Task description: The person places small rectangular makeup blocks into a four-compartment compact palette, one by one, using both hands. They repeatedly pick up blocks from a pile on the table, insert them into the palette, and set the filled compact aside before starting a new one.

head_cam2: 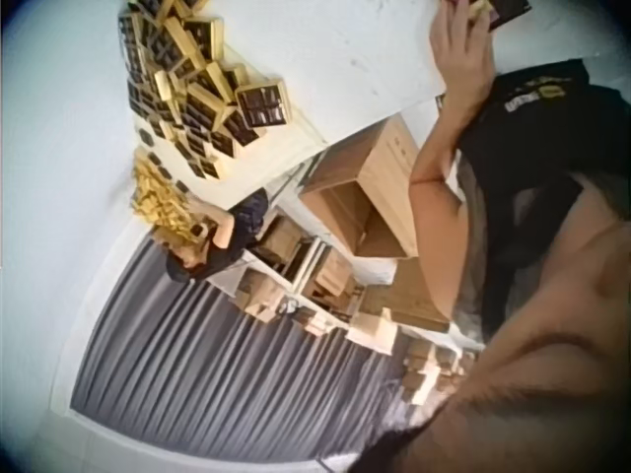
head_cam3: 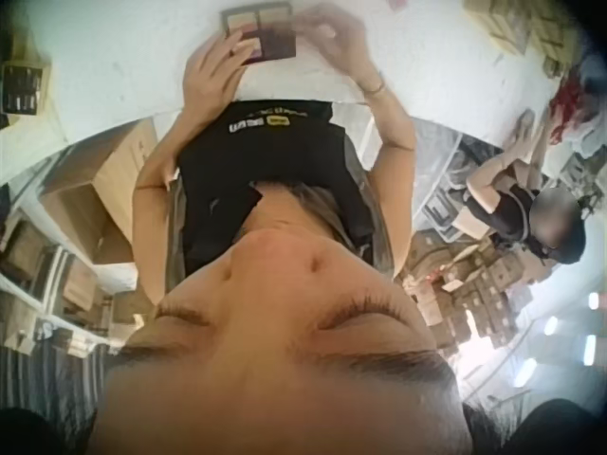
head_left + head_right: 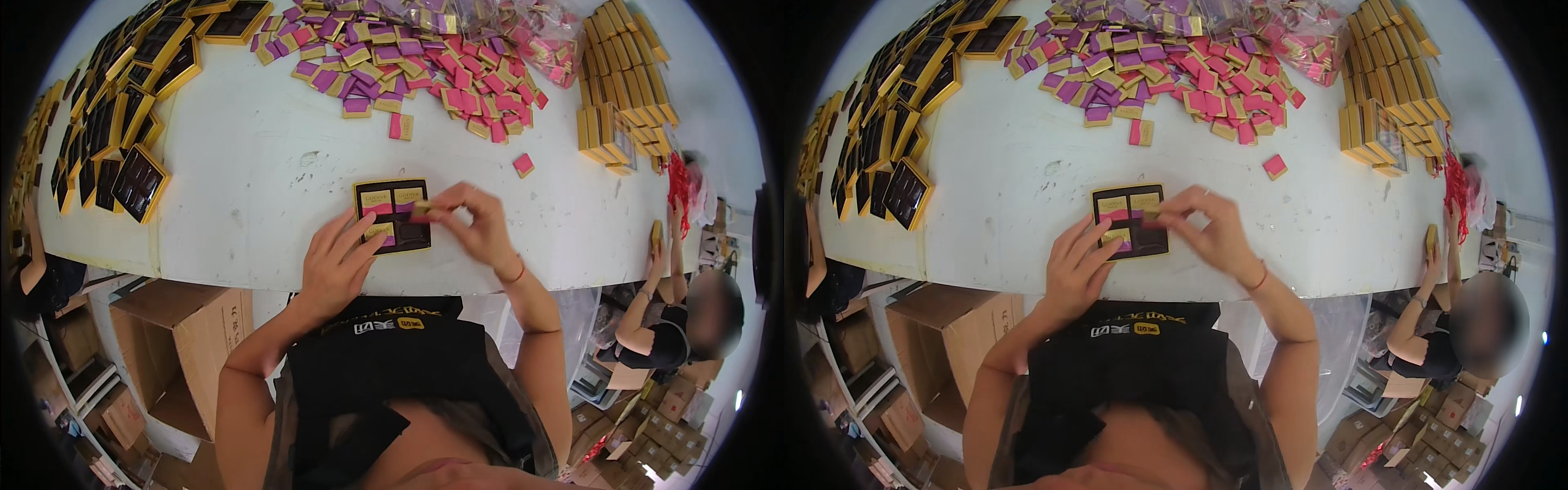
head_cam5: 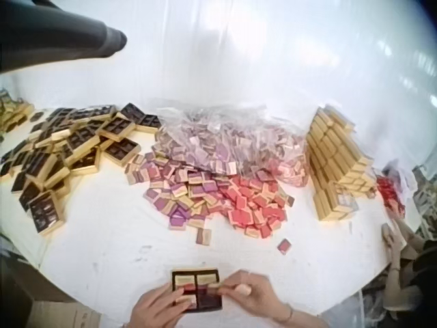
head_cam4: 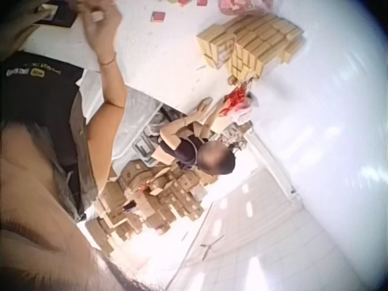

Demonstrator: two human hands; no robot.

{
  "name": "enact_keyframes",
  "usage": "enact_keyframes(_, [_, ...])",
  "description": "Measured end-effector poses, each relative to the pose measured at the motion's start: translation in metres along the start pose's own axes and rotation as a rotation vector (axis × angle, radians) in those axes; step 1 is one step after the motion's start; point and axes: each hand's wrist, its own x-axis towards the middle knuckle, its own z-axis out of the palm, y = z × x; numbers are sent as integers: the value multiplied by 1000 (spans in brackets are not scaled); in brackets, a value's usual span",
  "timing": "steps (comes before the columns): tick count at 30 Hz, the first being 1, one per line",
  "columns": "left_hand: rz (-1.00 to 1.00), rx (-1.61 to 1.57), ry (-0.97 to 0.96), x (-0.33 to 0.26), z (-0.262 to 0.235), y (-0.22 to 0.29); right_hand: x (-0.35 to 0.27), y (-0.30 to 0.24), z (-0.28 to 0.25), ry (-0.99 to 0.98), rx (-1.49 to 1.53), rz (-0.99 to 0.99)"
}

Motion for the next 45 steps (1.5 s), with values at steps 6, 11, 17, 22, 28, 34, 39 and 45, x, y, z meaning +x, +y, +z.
enact_keyframes(6, [-12, -4, -27, 1, -2, 1, -13, -8, 20, -52, -253, -154])
enact_keyframes(11, [-33, -28, -32, 3, -1, 2, -11, -3, 11, -63, -392, -257])
enact_keyframes(17, [-41, -10, -24, 7, 2, 9, -11, -29, 7, -185, -876, -434])
enact_keyframes(22, [126, 85, -146, 13, 20, 16, 45, -3, -33, -132, -562, -333])
enact_keyframes(28, [109, 42, -136, 17, 22, 17, 241, 123, -135, 460, -886, -142])
enact_keyframes(34, [28, -133, -67, 22, 17, 11, 259, 137, -147, 558, -707, 51])
enact_keyframes(39, [-113, -253, 19, 12, 17, 2, 146, 34, -64, 107, -358, -299])
enact_keyframes(45, [-225, -304, -55, 19, 16, 7, 6, -5, -2, -280, -413, -256])
